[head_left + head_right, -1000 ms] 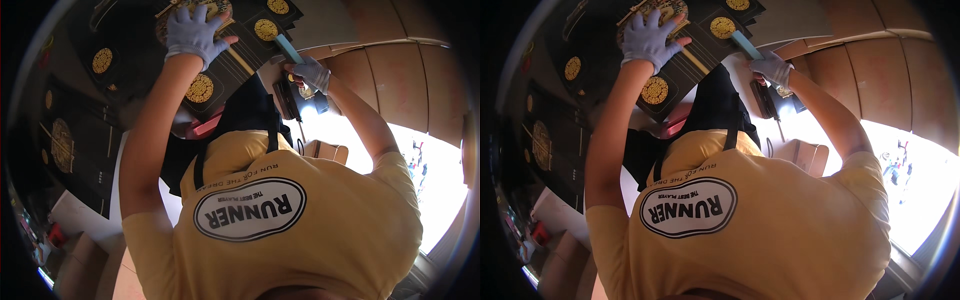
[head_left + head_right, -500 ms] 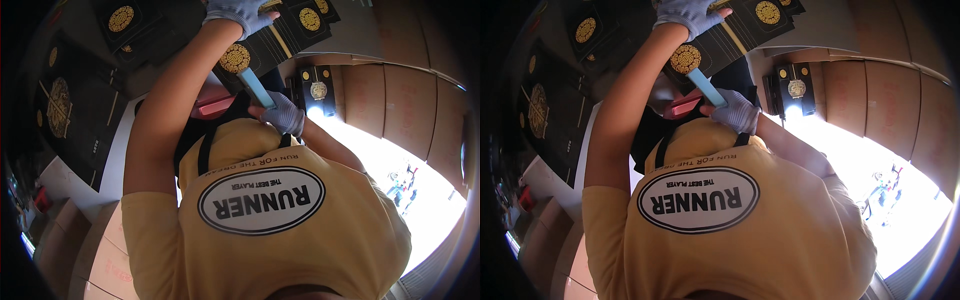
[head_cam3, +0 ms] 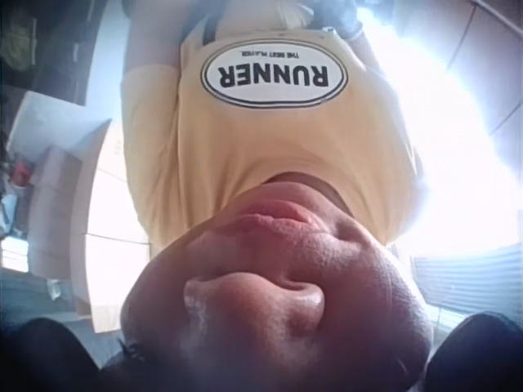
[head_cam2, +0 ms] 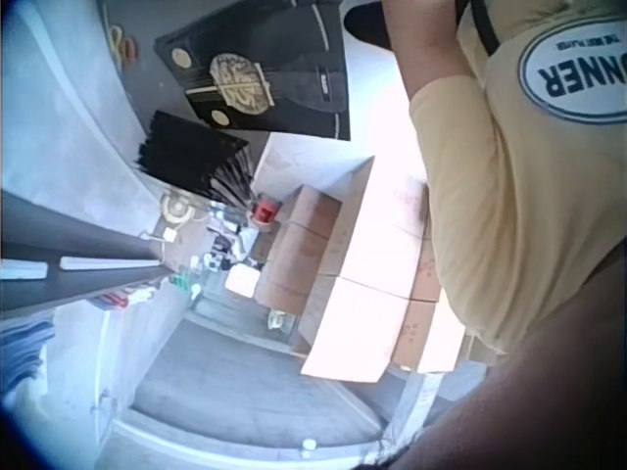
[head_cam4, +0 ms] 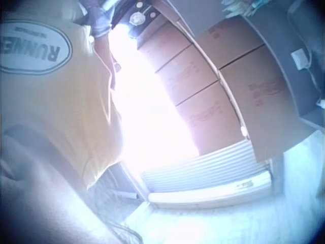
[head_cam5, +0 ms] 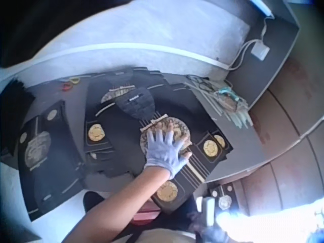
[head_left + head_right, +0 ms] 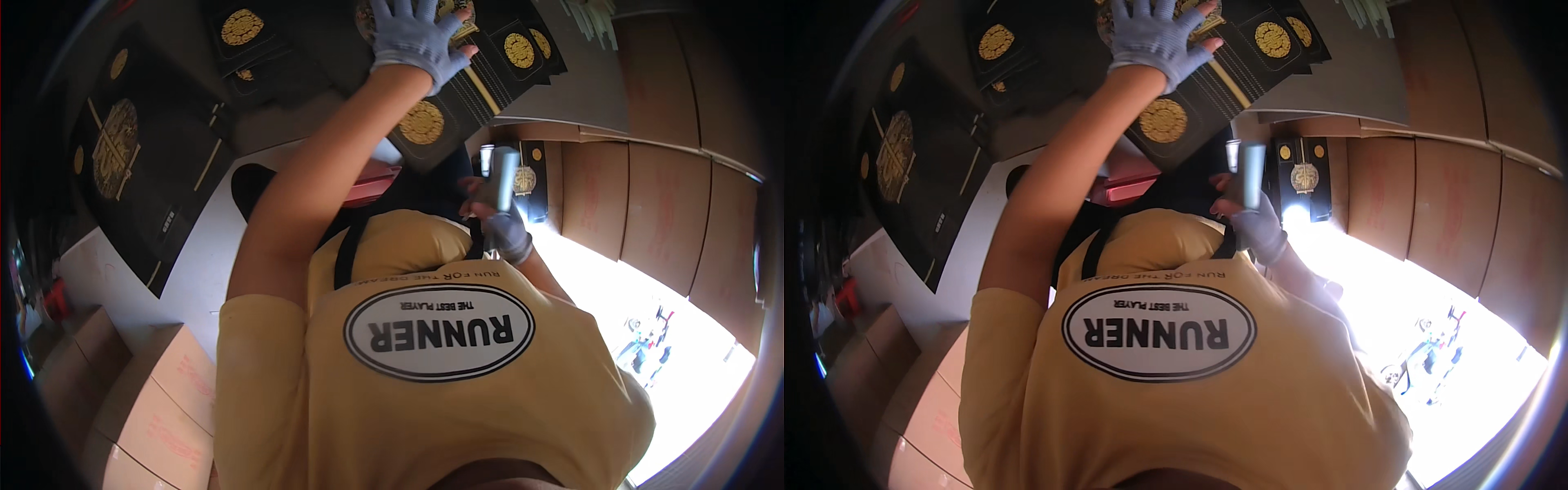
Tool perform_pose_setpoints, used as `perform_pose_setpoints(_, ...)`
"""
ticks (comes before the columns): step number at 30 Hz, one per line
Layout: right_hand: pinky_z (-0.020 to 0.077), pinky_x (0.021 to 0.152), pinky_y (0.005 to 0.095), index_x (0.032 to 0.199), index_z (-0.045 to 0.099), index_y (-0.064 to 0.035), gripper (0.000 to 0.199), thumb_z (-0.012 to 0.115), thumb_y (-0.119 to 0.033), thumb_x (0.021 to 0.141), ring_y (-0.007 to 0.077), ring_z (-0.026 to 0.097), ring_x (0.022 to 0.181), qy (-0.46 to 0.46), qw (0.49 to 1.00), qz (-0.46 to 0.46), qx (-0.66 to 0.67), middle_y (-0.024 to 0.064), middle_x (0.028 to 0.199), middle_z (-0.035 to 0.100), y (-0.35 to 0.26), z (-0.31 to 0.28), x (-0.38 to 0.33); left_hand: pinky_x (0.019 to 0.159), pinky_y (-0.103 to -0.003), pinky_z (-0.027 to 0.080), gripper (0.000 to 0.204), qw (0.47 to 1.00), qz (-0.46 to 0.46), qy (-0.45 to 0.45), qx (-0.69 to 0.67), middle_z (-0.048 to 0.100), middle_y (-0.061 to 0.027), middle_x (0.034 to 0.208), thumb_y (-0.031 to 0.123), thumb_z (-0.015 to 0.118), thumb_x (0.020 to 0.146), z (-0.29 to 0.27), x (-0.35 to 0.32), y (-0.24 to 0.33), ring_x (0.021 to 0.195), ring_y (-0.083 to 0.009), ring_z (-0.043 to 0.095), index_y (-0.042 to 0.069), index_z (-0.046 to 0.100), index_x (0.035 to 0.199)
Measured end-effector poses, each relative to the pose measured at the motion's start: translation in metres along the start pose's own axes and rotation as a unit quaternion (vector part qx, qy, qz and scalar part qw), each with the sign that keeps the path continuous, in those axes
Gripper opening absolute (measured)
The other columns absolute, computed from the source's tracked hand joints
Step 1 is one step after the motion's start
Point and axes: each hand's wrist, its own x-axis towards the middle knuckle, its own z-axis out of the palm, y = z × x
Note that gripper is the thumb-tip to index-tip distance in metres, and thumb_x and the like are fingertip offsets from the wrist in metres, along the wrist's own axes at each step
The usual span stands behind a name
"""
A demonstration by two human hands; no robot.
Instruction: The person is assembling black cardboard boxes with gold patterns. They use a blue tool to crease the fold lines and a pair of scissors to trim the edges of the cardboard. The person works on multiple boxes, folding and shaping them into their final form.
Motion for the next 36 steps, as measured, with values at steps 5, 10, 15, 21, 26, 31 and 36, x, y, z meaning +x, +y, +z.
perform_pose_setpoints(5, 0.0466, 0.076, 0.0323, 0.116, 0.045, -0.0026, 0.043, 0.062, -0.018, 0.079, 0.0204, 0.059, 0.085, 0.009, 0.969, -0.053, 0.239, 0.0158, 0.110, 0.051, -0.019, 0.010, 0.007, 0.101, -0.059, 0.018, 0.056, 0.995, -0.099, 0.014, 0.029, 0.032, -0.0140, 0.141, 0.062, 0.039, 0.084, 0.017, -0.008, 0.025, 0.129, -0.0423, 0.025, 0.032, 0.044, 0.130)
perform_pose_setpoints(10, 0.0539, 0.065, 0.0328, 0.110, 0.050, -0.0025, 0.032, 0.061, -0.018, 0.083, 0.0200, 0.061, 0.071, 0.160, 0.980, -0.107, 0.058, 0.0066, 0.086, 0.055, -0.093, -0.102, 0.028, 0.102, -0.049, 0.025, 0.049, 0.964, 0.158, -0.204, 0.062, 0.034, -0.0104, 0.140, 0.056, 0.046, 0.084, -0.043, -0.021, -0.016, 0.126, -0.0352, 0.032, 0.032, 0.047, 0.128)
perform_pose_setpoints(15, 0.0477, 0.075, 0.0280, 0.112, 0.052, -0.0005, 0.039, 0.065, -0.020, 0.081, 0.0143, 0.058, 0.083, 0.185, 0.944, -0.270, -0.034, 0.0054, 0.101, 0.058, -0.152, -0.150, 0.077, 0.100, -0.054, 0.026, 0.054, 0.900, 0.435, -0.015, -0.021, 0.037, -0.0048, 0.136, 0.054, 0.050, 0.082, 0.008, -0.020, -0.024, 0.126, -0.0312, 0.033, 0.031, 0.044, 0.130)
perform_pose_setpoints(21, 0.0478, 0.070, 0.0245, 0.112, 0.053, -0.0069, 0.042, 0.067, -0.001, 0.072, 0.0106, 0.057, 0.082, 0.133, 0.937, -0.306, -0.107, 0.0029, 0.092, 0.060, -0.113, -0.076, 0.039, 0.102, -0.059, 0.019, 0.059, 0.992, 0.019, 0.044, 0.117, 0.029, -0.0084, 0.144, 0.059, 0.038, 0.084, 0.026, 0.013, -0.032, 0.131, -0.0344, 0.026, 0.027, 0.040, 0.133)
perform_pose_setpoints(26, 0.0478, 0.068, 0.0256, 0.108, 0.051, -0.0020, 0.036, 0.062, 0.000, 0.074, 0.0145, 0.056, 0.076, 0.146, 0.988, -0.056, 0.011, 0.0059, 0.088, 0.057, -0.024, -0.085, 0.022, 0.104, -0.058, 0.013, 0.075, 0.986, -0.060, -0.009, 0.158, 0.022, -0.0123, 0.148, 0.075, 0.027, 0.079, 0.032, 0.025, -0.021, 0.135, -0.0331, 0.021, 0.030, 0.031, 0.140)
perform_pose_setpoints(31, 0.0485, 0.068, 0.0288, 0.106, 0.052, -0.0007, 0.035, 0.066, -0.007, 0.074, 0.0165, 0.057, 0.078, 0.118, 0.992, -0.042, 0.003, 0.0078, 0.086, 0.056, -0.021, -0.053, 0.037, 0.104, -0.058, 0.014, 0.077, 0.983, -0.049, -0.013, 0.177, 0.023, -0.0111, 0.147, 0.076, 0.026, 0.078, 0.035, 0.022, -0.027, 0.135, -0.0316, 0.021, 0.031, 0.029, 0.140)
perform_pose_setpoints(36, 0.0481, 0.064, 0.0271, 0.099, 0.056, -0.0004, 0.032, 0.070, -0.015, 0.075, 0.0154, 0.057, 0.071, 0.107, 0.991, -0.056, -0.063, 0.0068, 0.079, 0.056, -0.022, -0.028, 0.043, 0.104, -0.057, 0.015, 0.077, 0.983, -0.053, -0.020, 0.177, 0.022, -0.0108, 0.148, 0.077, 0.026, 0.078, 0.029, 0.022, -0.023, 0.135, -0.0317, 0.022, 0.031, 0.029, 0.140)
